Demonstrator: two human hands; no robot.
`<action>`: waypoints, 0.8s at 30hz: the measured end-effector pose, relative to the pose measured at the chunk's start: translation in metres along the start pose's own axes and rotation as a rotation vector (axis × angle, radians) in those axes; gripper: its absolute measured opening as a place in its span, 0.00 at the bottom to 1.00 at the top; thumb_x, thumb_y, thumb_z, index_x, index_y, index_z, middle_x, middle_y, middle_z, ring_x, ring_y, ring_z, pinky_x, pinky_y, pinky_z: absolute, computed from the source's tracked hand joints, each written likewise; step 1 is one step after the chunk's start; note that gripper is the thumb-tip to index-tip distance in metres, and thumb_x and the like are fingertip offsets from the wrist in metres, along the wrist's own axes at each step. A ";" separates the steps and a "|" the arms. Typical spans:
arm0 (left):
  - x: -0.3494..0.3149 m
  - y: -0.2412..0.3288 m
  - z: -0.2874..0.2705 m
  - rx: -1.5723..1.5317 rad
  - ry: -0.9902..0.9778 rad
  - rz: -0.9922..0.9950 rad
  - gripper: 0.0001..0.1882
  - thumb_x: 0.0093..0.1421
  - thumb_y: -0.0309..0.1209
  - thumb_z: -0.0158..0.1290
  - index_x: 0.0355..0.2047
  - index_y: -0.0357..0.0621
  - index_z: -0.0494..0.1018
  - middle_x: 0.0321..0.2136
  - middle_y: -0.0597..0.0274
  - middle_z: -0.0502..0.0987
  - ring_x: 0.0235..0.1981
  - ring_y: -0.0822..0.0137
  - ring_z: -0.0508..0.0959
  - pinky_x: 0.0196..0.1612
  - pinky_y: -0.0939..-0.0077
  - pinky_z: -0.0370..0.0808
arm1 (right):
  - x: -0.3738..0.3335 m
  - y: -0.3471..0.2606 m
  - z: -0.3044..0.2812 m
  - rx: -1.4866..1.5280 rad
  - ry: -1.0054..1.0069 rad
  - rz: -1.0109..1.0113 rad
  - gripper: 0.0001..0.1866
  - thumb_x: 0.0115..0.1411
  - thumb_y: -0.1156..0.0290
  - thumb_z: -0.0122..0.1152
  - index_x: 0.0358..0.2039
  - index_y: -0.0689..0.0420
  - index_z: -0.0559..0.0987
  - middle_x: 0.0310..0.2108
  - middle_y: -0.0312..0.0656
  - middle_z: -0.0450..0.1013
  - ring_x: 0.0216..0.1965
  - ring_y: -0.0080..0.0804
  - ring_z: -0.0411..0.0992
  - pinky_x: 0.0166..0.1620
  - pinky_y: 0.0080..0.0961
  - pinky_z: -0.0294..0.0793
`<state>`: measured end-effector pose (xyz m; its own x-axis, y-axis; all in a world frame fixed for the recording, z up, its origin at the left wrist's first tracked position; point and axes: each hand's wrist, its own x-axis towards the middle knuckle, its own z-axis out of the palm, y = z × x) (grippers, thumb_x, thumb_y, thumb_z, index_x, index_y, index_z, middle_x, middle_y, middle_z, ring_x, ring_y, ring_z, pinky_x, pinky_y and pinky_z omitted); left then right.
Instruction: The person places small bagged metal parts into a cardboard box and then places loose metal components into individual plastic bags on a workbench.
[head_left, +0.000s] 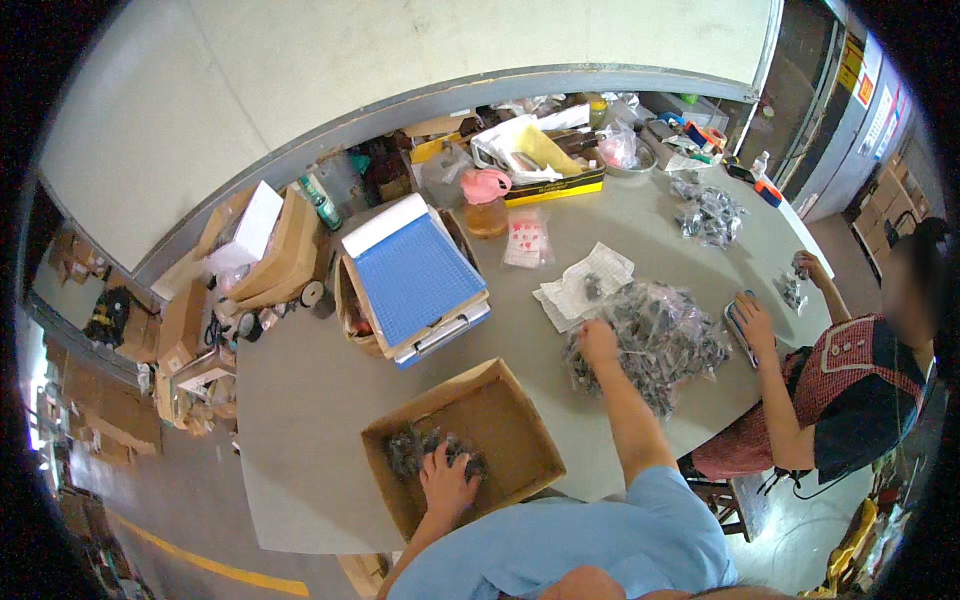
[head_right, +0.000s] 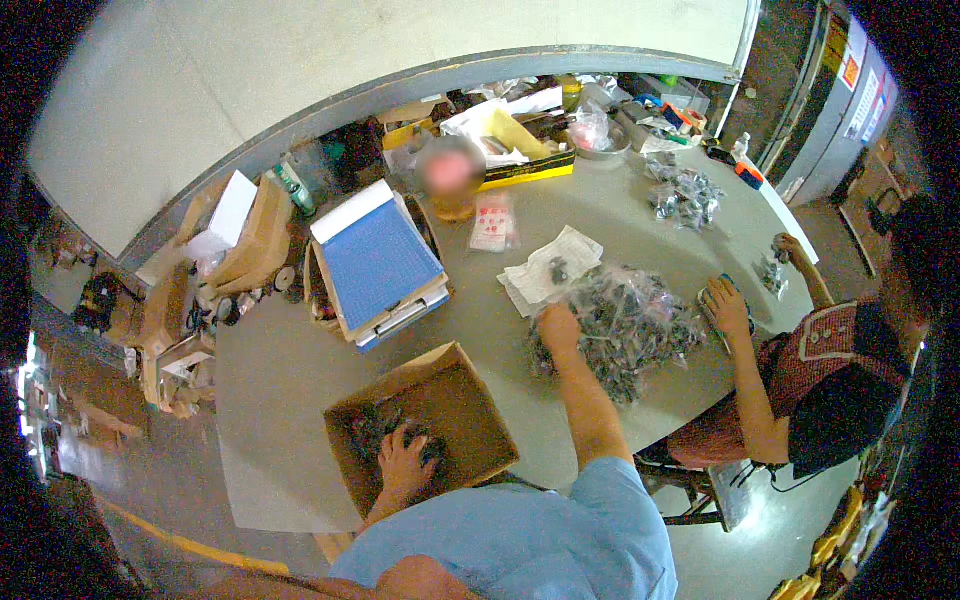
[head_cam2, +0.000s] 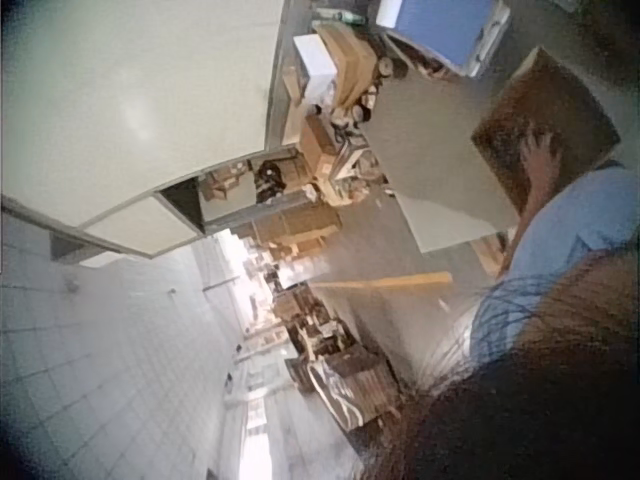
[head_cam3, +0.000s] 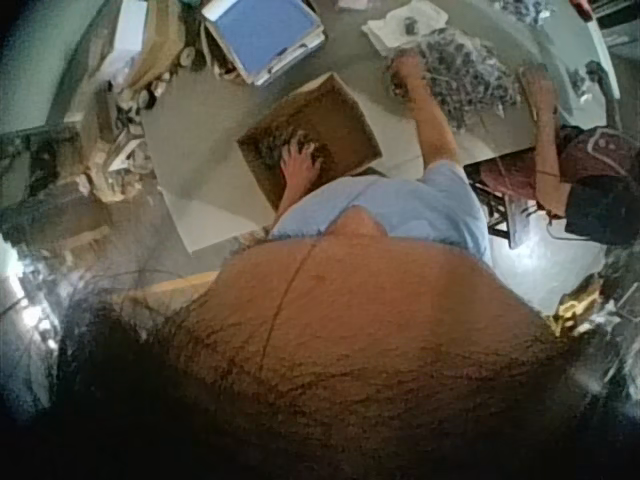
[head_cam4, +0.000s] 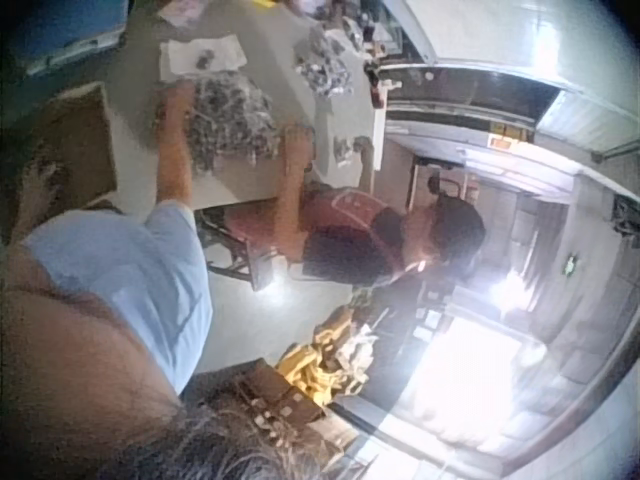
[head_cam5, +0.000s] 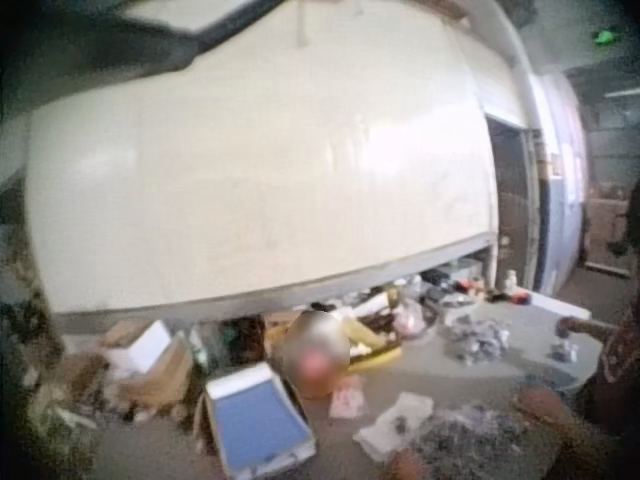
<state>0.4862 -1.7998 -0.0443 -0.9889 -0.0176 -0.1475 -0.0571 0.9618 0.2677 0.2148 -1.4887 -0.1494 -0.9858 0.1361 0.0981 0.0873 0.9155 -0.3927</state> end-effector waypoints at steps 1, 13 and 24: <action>-0.004 -0.002 0.000 0.016 0.042 0.027 0.26 0.47 0.43 0.60 0.48 0.55 0.71 0.56 0.52 0.60 0.56 0.47 0.58 0.53 0.43 0.59 | -0.004 -0.002 -0.006 0.151 0.065 0.009 0.10 0.51 0.64 0.61 0.28 0.58 0.78 0.30 0.46 0.72 0.33 0.45 0.70 0.37 0.36 0.70; 0.015 0.007 -0.001 -0.797 0.044 0.186 0.30 0.55 0.41 0.55 0.56 0.47 0.61 0.56 0.55 0.61 0.56 0.52 0.61 0.54 0.52 0.63 | -0.094 -0.055 -0.131 1.825 -0.263 0.136 0.09 0.59 0.67 0.56 0.34 0.59 0.77 0.32 0.38 0.76 0.31 0.24 0.74 0.35 0.22 0.74; 0.006 -0.007 0.009 -1.570 -0.375 -0.310 0.23 0.53 0.30 0.55 0.50 0.44 0.66 0.44 0.59 0.71 0.41 0.63 0.74 0.39 0.65 0.75 | -0.107 -0.080 -0.087 0.384 -0.243 -0.115 0.12 0.56 0.69 0.57 0.41 0.56 0.76 0.41 0.44 0.71 0.35 0.35 0.73 0.35 0.29 0.74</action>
<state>0.4822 -1.8043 -0.0559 -0.8407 0.1427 -0.5223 -0.5407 -0.2715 0.7962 0.3256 -1.5438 -0.0490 -0.9950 -0.0922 -0.0381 -0.0384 0.7067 -0.7065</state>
